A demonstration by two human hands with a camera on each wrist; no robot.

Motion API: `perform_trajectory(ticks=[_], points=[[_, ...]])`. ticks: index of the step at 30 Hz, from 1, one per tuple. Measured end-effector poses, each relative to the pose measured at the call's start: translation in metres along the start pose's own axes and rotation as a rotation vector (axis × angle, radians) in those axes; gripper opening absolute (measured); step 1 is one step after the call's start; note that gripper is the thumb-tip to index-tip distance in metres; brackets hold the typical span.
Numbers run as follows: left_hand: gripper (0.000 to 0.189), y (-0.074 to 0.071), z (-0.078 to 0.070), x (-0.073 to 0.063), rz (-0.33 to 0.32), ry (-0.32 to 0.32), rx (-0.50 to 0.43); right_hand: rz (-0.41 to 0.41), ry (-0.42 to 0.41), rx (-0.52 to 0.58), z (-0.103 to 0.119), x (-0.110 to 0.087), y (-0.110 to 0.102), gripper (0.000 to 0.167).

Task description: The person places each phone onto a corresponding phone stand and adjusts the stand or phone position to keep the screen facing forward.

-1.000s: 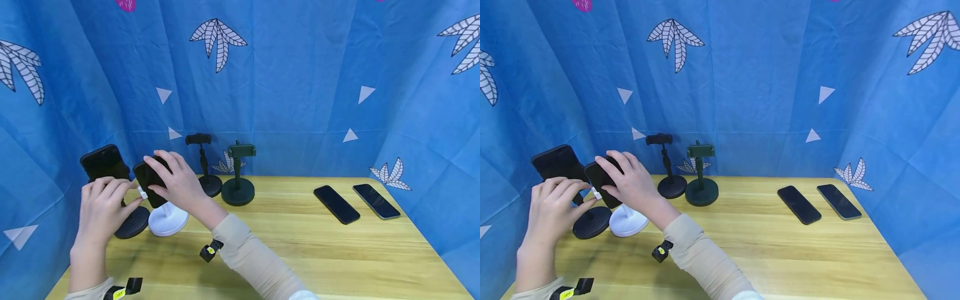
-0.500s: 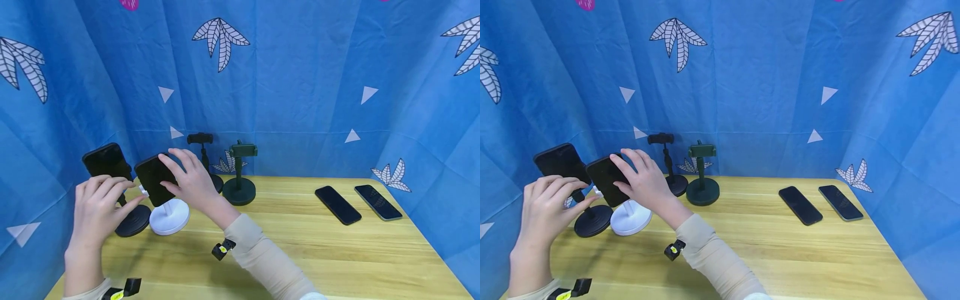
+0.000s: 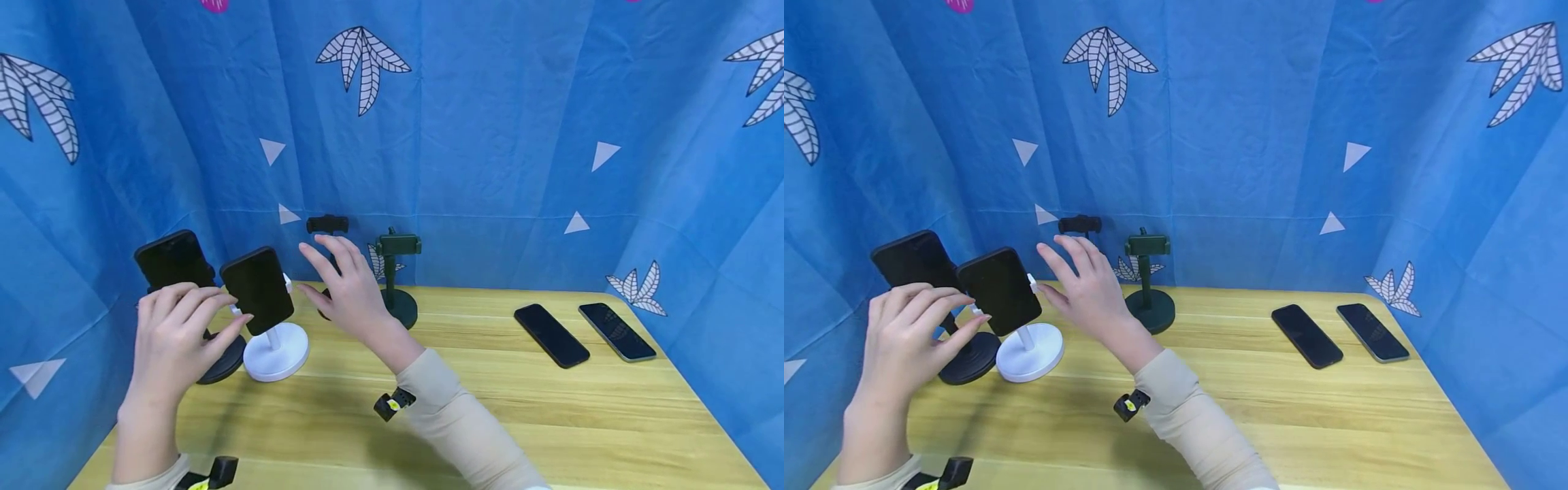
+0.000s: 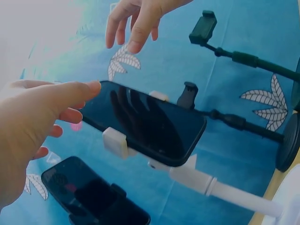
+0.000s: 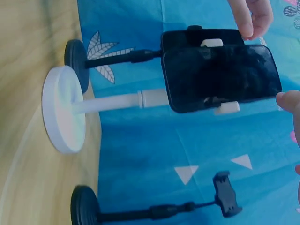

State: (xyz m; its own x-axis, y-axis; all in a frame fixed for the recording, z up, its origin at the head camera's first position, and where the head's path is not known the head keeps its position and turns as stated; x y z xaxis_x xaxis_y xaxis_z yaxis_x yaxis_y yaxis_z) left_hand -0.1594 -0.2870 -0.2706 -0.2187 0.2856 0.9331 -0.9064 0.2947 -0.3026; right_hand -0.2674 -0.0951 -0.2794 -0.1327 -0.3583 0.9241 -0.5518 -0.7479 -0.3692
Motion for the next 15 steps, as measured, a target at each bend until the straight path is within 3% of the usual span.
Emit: perform_trajectory(ticks=[15], points=[[0.051, 0.015, -0.029, 0.006, 0.005, 0.009, -0.021, -0.098, -0.004, -0.006, -0.034, -0.017, -0.037, 0.057]])
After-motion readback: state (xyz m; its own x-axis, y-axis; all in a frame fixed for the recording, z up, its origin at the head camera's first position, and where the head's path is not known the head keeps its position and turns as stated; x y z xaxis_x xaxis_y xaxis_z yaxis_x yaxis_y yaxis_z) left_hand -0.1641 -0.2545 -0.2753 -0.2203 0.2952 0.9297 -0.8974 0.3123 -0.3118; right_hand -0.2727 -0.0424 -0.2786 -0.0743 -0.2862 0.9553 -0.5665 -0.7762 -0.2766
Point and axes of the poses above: each hand's wrist, its own x-axis towards the middle knuckle, its own y-axis out of the palm, z = x × y, the point moved 5 cm from there along x, towards the middle knuckle, and after that the axes turned 5 degrees about -z, right-handed, at the moved point
